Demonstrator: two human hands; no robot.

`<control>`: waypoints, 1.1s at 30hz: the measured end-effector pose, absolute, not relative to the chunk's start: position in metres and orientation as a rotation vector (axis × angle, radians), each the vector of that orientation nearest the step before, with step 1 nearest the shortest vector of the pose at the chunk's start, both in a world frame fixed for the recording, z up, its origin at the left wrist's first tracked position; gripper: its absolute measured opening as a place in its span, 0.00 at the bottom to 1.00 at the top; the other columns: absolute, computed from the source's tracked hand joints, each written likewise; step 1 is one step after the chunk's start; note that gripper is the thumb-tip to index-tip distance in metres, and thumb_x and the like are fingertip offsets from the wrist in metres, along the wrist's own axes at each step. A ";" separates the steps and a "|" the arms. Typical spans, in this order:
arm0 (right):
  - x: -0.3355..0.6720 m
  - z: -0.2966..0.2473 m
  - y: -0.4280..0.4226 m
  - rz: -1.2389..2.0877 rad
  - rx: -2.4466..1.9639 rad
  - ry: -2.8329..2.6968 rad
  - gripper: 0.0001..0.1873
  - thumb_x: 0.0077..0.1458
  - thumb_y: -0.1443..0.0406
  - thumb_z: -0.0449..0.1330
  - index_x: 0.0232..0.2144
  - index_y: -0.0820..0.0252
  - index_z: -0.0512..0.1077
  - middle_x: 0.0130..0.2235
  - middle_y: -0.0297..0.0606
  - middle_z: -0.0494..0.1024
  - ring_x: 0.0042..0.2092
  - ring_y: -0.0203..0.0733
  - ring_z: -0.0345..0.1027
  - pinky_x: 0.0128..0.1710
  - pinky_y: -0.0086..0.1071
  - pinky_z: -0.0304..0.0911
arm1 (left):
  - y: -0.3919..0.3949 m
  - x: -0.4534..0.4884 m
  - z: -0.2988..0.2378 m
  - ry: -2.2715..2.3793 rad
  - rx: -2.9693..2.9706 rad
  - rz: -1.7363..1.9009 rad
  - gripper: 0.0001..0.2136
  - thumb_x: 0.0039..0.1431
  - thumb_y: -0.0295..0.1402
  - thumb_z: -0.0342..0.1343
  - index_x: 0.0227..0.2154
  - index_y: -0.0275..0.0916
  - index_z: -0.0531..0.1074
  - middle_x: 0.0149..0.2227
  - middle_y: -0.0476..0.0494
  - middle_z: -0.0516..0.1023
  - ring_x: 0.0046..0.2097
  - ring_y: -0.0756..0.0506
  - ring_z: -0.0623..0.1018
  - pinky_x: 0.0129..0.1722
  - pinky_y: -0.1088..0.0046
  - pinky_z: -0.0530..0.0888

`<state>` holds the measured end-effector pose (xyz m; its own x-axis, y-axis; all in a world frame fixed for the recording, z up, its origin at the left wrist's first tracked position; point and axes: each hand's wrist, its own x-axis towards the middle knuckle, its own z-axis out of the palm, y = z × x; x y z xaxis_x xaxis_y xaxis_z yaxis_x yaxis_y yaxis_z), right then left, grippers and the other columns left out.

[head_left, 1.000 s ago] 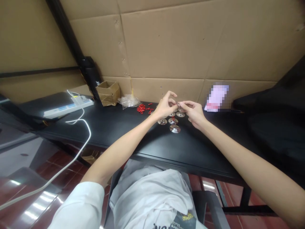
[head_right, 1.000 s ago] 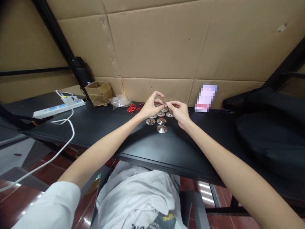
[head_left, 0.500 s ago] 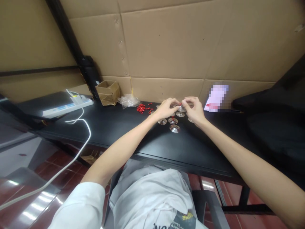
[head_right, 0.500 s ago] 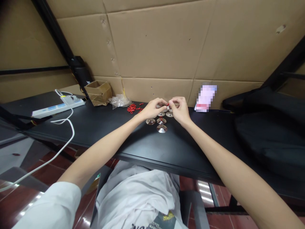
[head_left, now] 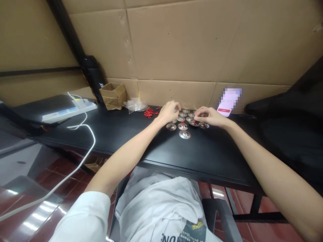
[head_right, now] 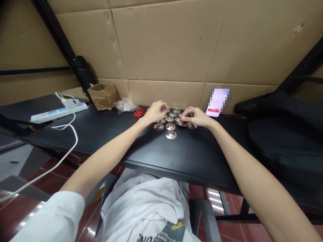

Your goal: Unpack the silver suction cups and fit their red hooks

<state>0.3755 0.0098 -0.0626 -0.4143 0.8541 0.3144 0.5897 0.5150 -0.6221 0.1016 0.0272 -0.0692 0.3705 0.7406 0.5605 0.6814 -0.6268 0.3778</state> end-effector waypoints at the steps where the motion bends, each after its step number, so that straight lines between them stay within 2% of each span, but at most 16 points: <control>1: 0.375 -0.063 0.009 0.595 -1.175 -2.167 0.19 0.48 0.47 0.75 0.29 0.55 0.84 0.44 0.45 0.84 0.48 0.54 0.78 0.50 0.44 0.73 | 0.027 0.100 -0.070 1.369 2.530 1.068 0.10 0.62 0.23 0.57 0.40 0.39 0.82 0.46 0.38 0.84 0.51 0.39 0.81 0.55 0.61 0.76; 7: 0.375 -0.059 0.006 0.655 -1.252 -2.221 0.22 0.53 0.44 0.70 0.33 0.56 0.83 0.45 0.45 0.85 0.47 0.53 0.78 0.48 0.42 0.72 | 0.030 0.082 -0.064 1.685 2.509 0.814 0.12 0.60 0.25 0.60 0.44 0.41 0.83 0.52 0.36 0.84 0.57 0.35 0.81 0.56 0.59 0.77; 10: 0.385 -0.055 0.007 0.569 -1.413 -2.268 0.21 0.54 0.46 0.67 0.37 0.57 0.82 0.40 0.44 0.85 0.43 0.52 0.79 0.47 0.42 0.71 | 0.033 0.070 -0.059 1.878 2.432 0.615 0.15 0.56 0.23 0.64 0.46 0.40 0.83 0.56 0.34 0.83 0.61 0.33 0.79 0.59 0.56 0.76; 13: 0.396 -0.053 0.008 0.484 -1.586 -2.388 0.23 0.48 0.48 0.71 0.39 0.58 0.82 0.38 0.43 0.85 0.40 0.53 0.78 0.43 0.42 0.71 | 0.035 0.058 -0.054 2.026 2.260 0.393 0.17 0.52 0.22 0.68 0.45 0.40 0.83 0.57 0.32 0.83 0.62 0.33 0.80 0.59 0.58 0.77; 19: 0.405 -0.053 0.011 0.575 -1.618 -2.399 0.36 0.40 0.42 0.75 0.45 0.59 0.83 0.45 0.47 0.84 0.45 0.56 0.77 0.46 0.45 0.72 | 0.041 0.043 -0.052 2.096 2.101 0.307 0.20 0.55 0.26 0.69 0.52 0.40 0.82 0.61 0.32 0.81 0.59 0.35 0.83 0.57 0.64 0.78; 22: 0.407 -0.054 0.014 0.656 -1.667 -2.319 0.38 0.35 0.41 0.78 0.44 0.60 0.84 0.45 0.48 0.83 0.44 0.54 0.77 0.44 0.44 0.72 | 0.049 0.035 -0.053 2.040 2.140 0.299 0.20 0.53 0.25 0.68 0.51 0.41 0.83 0.56 0.35 0.84 0.54 0.38 0.84 0.51 0.70 0.79; 27: 0.409 -0.057 0.015 0.800 -1.745 -2.195 0.40 0.29 0.43 0.81 0.41 0.59 0.82 0.39 0.44 0.83 0.40 0.52 0.77 0.42 0.42 0.72 | 0.062 0.023 -0.050 1.757 2.220 0.059 0.19 0.50 0.21 0.66 0.45 0.44 0.86 0.44 0.46 0.88 0.42 0.44 0.85 0.38 0.77 0.78; 33: 0.406 -0.051 0.005 0.898 -1.777 -2.155 0.33 0.27 0.44 0.83 0.32 0.56 0.80 0.33 0.41 0.83 0.38 0.53 0.78 0.41 0.42 0.72 | 0.067 0.022 -0.053 1.809 2.210 0.050 0.21 0.45 0.21 0.68 0.45 0.42 0.85 0.41 0.43 0.88 0.39 0.44 0.85 0.37 0.77 0.78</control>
<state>0.4060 0.0053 -0.0512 -0.2526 0.9433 -0.2154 0.8170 0.0886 -0.5697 0.0216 0.0672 -0.0532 0.2133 0.9651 -0.1517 0.9552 -0.1734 0.2397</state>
